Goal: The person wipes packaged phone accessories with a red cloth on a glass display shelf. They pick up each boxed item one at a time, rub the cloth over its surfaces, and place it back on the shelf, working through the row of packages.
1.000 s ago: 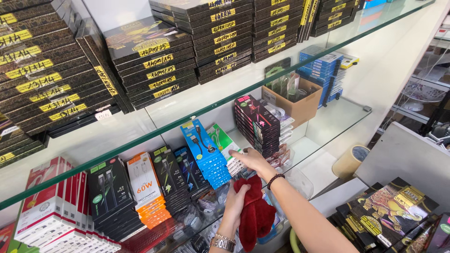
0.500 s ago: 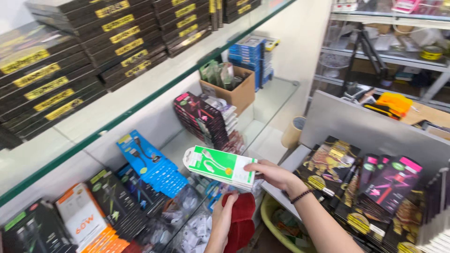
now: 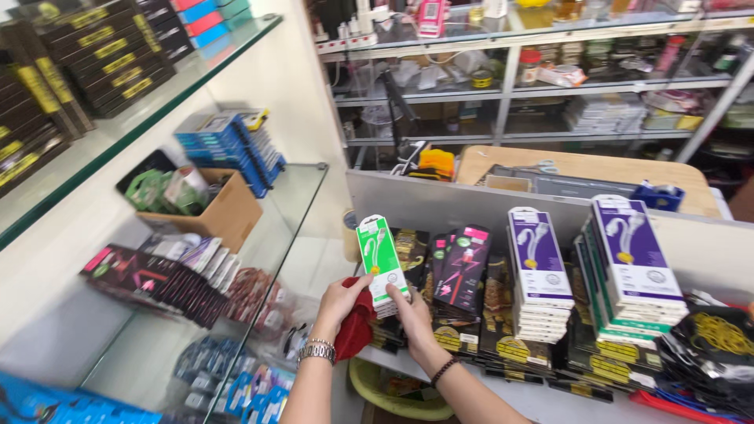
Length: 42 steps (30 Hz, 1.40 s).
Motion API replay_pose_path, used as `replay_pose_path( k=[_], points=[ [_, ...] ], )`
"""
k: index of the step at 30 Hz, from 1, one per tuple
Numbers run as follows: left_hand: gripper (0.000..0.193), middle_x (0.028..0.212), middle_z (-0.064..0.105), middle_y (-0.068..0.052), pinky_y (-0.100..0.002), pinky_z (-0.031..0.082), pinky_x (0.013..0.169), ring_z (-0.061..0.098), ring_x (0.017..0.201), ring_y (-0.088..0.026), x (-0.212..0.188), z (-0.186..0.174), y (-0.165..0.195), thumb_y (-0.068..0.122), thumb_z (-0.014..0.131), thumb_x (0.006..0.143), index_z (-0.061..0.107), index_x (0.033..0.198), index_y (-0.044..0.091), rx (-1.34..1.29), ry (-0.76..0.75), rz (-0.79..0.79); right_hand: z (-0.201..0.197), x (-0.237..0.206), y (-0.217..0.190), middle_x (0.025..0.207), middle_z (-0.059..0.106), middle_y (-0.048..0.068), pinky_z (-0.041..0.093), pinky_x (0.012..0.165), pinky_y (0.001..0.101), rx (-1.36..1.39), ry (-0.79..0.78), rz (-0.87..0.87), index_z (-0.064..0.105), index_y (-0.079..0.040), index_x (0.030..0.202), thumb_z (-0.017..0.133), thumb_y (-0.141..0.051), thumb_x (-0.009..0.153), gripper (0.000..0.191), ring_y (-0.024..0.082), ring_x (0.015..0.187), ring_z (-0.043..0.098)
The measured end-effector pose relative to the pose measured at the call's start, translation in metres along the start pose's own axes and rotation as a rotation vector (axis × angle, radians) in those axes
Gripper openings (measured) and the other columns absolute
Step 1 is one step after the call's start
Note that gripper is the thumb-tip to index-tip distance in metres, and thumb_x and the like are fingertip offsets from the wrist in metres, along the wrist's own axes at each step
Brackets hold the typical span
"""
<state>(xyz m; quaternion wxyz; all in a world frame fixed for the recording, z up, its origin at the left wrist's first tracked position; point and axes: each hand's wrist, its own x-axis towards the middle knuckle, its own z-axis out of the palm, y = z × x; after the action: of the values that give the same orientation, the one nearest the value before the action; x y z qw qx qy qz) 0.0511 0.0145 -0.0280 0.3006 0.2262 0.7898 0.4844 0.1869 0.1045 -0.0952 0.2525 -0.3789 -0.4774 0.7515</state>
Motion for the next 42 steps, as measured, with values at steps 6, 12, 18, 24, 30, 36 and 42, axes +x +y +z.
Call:
replay_pose_path(
  k=[6, 12, 18, 24, 30, 36, 42],
  points=[
    [0.062, 0.098, 0.080, -0.018, -0.041, 0.057, 0.087, 0.076, 0.095, -0.032, 0.016, 0.024, 0.007, 0.066, 0.074, 0.072, 0.083, 0.099, 0.011, 0.539, 0.031, -0.004, -0.019, -0.026, -0.012, 0.132, 0.066, 0.006, 0.043, 0.093, 0.0325, 0.052, -0.118, 0.105, 0.049, -0.008, 0.143, 0.070, -0.039, 0.090, 0.065, 0.014, 0.110, 0.058],
    [0.067, 0.099, 0.078, -0.020, -0.043, 0.056, 0.089, 0.074, 0.100, -0.035, -0.010, 0.015, 0.061, 0.069, 0.070, 0.076, 0.081, 0.099, 0.007, 0.607, 0.194, 0.123, -0.039, -0.079, -0.073, 0.147, 0.054, 0.010, 0.045, 0.113, 0.0348, -0.380, -0.275, -0.154, 0.035, -0.008, 0.155, 0.068, -0.039, 0.091, 0.078, 0.018, 0.137, 0.052],
    [0.067, 0.108, 0.075, -0.010, -0.040, 0.055, 0.088, 0.070, 0.097, -0.022, -0.010, 0.056, 0.122, 0.059, 0.063, 0.091, 0.069, 0.125, 0.002, -0.568, -0.224, 0.153, -0.039, -0.087, -0.146, 0.153, 0.043, 0.022, 0.038, 0.112, 0.0394, -0.428, -0.173, -0.840, 0.026, -0.003, 0.157, 0.078, -0.017, 0.087, 0.089, 0.031, 0.142, 0.043],
    [0.061, 0.106, 0.077, -0.004, -0.033, 0.055, 0.082, 0.071, 0.093, -0.018, 0.001, 0.152, 0.127, 0.054, 0.047, 0.099, 0.060, 0.136, 0.008, -0.682, -0.123, 0.219, -0.113, -0.061, -0.196, 0.129, 0.070, 0.011, 0.056, 0.098, 0.0324, -0.410, 0.162, -0.607, 0.047, -0.016, 0.147, 0.067, -0.010, 0.085, 0.066, 0.019, 0.118, 0.069],
    [0.052, 0.097, 0.074, -0.027, -0.046, 0.055, 0.080, 0.071, 0.093, -0.041, -0.007, 0.240, 0.117, 0.033, 0.076, 0.085, 0.061, 0.119, -0.003, 0.256, 0.075, 0.564, -0.183, -0.046, -0.221, 0.126, 0.070, 0.012, 0.054, 0.094, 0.0332, -0.389, 0.385, -0.681, 0.047, -0.010, 0.145, 0.070, -0.011, 0.086, 0.063, 0.020, 0.115, 0.068],
    [0.043, 0.093, 0.073, -0.024, -0.044, 0.056, 0.083, 0.072, 0.095, -0.038, -0.010, 0.259, 0.123, 0.030, 0.083, 0.078, 0.067, 0.104, -0.001, 0.344, -0.004, 0.533, -0.211, -0.039, -0.220, 0.125, 0.071, 0.012, 0.054, 0.094, 0.0316, -0.320, 0.297, -0.597, 0.050, -0.006, 0.143, 0.069, -0.017, 0.089, 0.058, 0.018, 0.113, 0.068],
    [0.045, 0.108, 0.072, -0.022, -0.046, 0.057, 0.080, 0.073, 0.092, -0.031, -0.002, 0.237, 0.125, 0.032, 0.074, 0.088, 0.062, 0.117, 0.000, -0.359, -0.248, 0.190, -0.205, -0.055, -0.234, 0.133, 0.067, 0.011, 0.052, 0.098, 0.0304, -0.200, 0.222, -0.700, 0.046, -0.007, 0.146, 0.067, -0.014, 0.089, 0.061, 0.017, 0.119, 0.064]
  ],
)
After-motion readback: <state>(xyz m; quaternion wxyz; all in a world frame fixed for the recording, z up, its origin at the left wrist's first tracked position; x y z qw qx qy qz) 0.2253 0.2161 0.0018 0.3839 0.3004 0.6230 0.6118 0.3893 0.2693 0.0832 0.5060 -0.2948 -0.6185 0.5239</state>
